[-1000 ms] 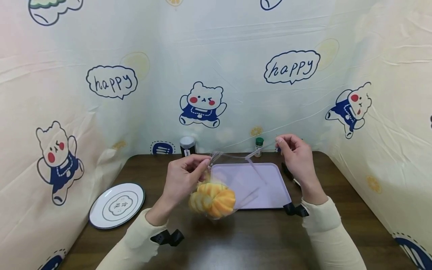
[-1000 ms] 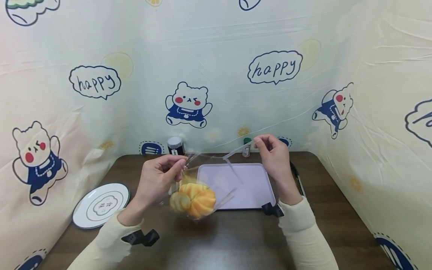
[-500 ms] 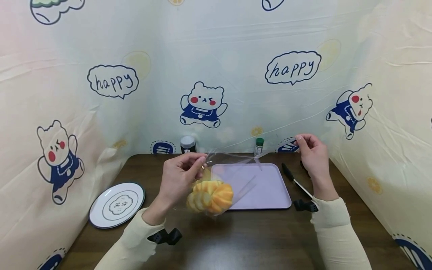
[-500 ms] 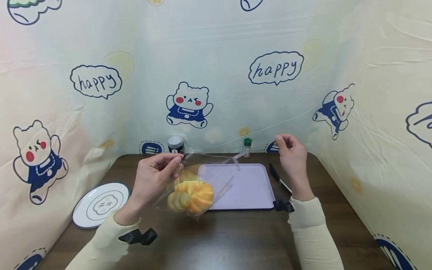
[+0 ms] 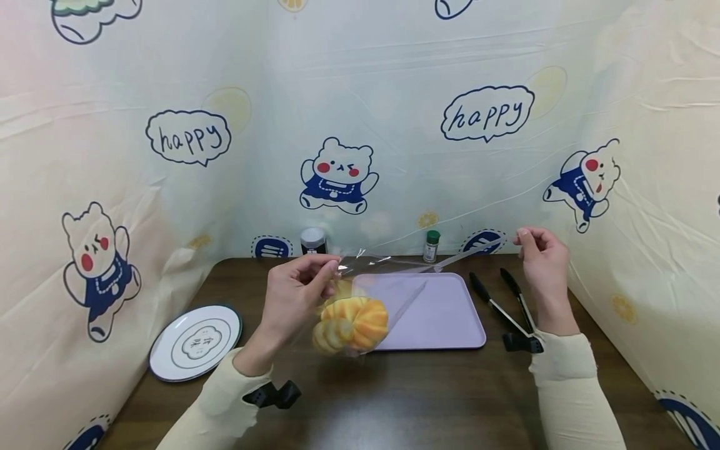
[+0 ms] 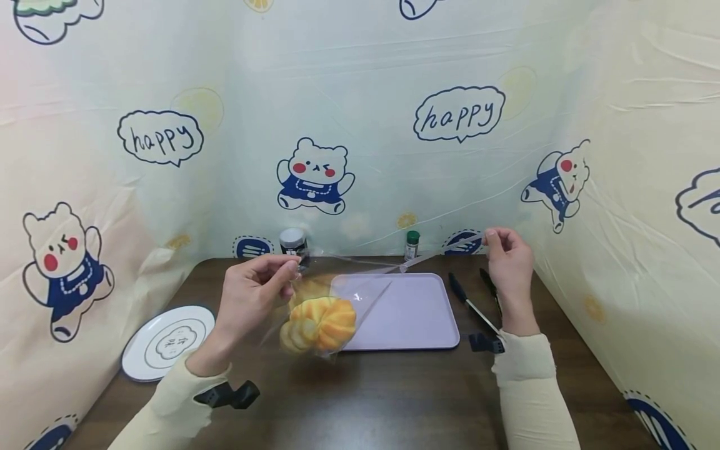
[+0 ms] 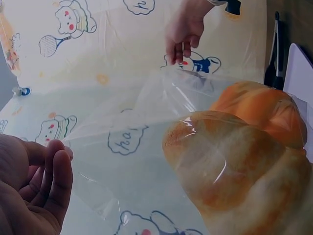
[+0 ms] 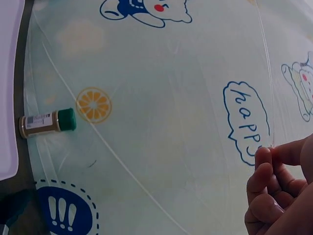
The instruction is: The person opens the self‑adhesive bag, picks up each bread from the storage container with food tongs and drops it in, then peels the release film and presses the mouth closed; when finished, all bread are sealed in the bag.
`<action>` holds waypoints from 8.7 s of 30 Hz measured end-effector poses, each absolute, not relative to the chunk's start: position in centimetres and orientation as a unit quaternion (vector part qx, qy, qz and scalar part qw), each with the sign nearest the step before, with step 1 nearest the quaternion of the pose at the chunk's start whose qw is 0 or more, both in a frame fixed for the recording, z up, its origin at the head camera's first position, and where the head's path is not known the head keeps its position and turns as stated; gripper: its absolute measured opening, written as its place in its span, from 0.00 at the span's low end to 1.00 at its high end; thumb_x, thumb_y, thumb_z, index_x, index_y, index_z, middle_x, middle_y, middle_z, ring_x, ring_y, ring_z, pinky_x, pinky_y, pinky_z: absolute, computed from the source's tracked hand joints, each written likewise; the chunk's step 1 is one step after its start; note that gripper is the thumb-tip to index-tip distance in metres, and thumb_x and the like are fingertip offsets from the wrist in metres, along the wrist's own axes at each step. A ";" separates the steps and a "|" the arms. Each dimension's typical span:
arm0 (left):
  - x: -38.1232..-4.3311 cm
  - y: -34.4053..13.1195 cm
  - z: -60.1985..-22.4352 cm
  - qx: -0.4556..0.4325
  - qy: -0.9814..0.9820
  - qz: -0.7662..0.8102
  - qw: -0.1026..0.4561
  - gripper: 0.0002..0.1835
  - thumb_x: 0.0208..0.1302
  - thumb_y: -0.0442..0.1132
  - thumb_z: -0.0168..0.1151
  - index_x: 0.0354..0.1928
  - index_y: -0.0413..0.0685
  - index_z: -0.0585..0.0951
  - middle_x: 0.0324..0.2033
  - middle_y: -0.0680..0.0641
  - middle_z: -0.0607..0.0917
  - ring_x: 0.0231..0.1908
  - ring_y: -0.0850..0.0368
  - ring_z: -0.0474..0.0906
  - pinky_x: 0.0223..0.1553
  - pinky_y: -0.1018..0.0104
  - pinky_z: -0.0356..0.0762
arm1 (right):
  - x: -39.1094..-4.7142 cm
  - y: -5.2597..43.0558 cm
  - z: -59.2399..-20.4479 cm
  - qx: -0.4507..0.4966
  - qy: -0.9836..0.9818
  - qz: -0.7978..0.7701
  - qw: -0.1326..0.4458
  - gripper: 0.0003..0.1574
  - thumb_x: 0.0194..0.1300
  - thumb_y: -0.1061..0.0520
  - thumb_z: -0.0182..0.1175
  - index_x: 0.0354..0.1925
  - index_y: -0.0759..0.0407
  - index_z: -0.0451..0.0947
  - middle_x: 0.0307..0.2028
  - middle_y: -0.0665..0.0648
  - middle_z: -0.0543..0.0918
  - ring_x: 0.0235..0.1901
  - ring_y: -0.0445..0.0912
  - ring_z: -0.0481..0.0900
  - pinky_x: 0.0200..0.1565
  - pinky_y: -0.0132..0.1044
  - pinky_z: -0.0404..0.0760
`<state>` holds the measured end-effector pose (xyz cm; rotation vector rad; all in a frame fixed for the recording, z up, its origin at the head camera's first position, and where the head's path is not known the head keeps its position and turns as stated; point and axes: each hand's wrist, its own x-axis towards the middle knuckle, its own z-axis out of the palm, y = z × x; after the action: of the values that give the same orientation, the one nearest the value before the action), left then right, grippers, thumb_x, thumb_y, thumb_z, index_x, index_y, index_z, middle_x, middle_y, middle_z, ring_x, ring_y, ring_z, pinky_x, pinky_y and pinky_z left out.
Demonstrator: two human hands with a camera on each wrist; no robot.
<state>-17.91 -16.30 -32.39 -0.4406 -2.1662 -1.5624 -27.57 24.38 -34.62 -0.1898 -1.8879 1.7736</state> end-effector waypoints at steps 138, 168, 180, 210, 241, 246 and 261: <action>-17.6 -16.9 -31.8 -0.162 -0.793 -0.548 0.210 0.11 0.64 0.41 0.69 0.47 0.49 0.87 0.29 0.45 0.87 0.25 0.57 0.84 0.29 0.70 0.82 | -30.9 29.6 -44.3 -0.004 -0.958 0.285 0.007 0.20 0.71 0.50 0.57 0.48 0.65 0.82 0.42 0.67 0.85 0.37 0.54 0.78 0.35 0.38 0.75; -17.9 -16.9 -31.9 -0.174 -0.790 -0.552 0.201 0.10 0.63 0.40 0.69 0.46 0.47 0.87 0.28 0.45 0.88 0.25 0.57 0.83 0.28 0.69 0.82 | -30.5 29.5 -43.8 -0.008 -0.939 0.315 0.139 0.22 0.74 0.46 0.53 0.49 0.60 0.83 0.44 0.66 0.86 0.42 0.59 0.80 0.39 0.48 0.77; -17.9 -16.6 -31.8 -0.165 -0.792 -0.550 0.204 0.10 0.64 0.41 0.69 0.46 0.49 0.86 0.30 0.46 0.88 0.26 0.57 0.84 0.28 0.70 0.82 | -27.4 21.4 -39.9 0.205 -0.902 0.377 0.047 0.11 0.68 0.49 0.64 0.47 0.49 0.83 0.39 0.52 0.87 0.34 0.48 0.78 0.34 0.34 0.81; -18.1 -16.6 -31.9 -0.155 -0.790 -0.567 0.176 0.12 0.62 0.44 0.71 0.47 0.50 0.86 0.35 0.47 0.89 0.30 0.55 0.86 0.36 0.69 0.86 | -23.3 13.2 -38.0 0.273 -0.801 0.529 0.064 0.03 0.68 0.56 0.64 0.40 0.52 0.84 0.36 0.58 0.87 0.28 0.46 0.79 0.31 0.32 0.79; -19.2 -19.0 -31.4 -0.148 -0.848 -0.494 0.122 0.09 0.62 0.51 0.70 0.41 0.59 0.87 0.38 0.53 0.88 0.37 0.50 0.79 0.36 0.69 0.81 | -23.6 16.2 -35.0 0.257 -0.750 0.598 0.118 0.08 0.70 0.59 0.61 0.43 0.63 0.83 0.33 0.47 0.89 0.23 0.44 0.78 0.25 0.33 0.72; -19.3 -19.4 -31.4 -0.177 -0.840 -0.500 0.115 0.09 0.63 0.48 0.70 0.42 0.56 0.87 0.38 0.51 0.88 0.35 0.51 0.80 0.36 0.69 0.82 | -23.5 16.6 -34.9 0.284 -0.745 0.588 0.135 0.08 0.70 0.61 0.60 0.45 0.64 0.83 0.31 0.50 0.88 0.23 0.45 0.78 0.26 0.32 0.75; -19.8 -20.5 -31.8 -0.313 -0.795 -0.509 0.102 0.08 0.67 0.34 0.64 0.45 0.51 0.85 0.41 0.50 0.86 0.37 0.55 0.82 0.38 0.68 0.84 | -23.5 17.1 -35.2 0.403 -0.695 0.569 0.177 0.13 0.65 0.77 0.55 0.44 0.67 0.80 0.40 0.44 0.87 0.26 0.43 0.79 0.28 0.30 0.81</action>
<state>-19.83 -20.54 -31.84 -0.9239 -2.3488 -1.5032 -23.49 17.13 -35.22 1.1401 -1.9673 1.6098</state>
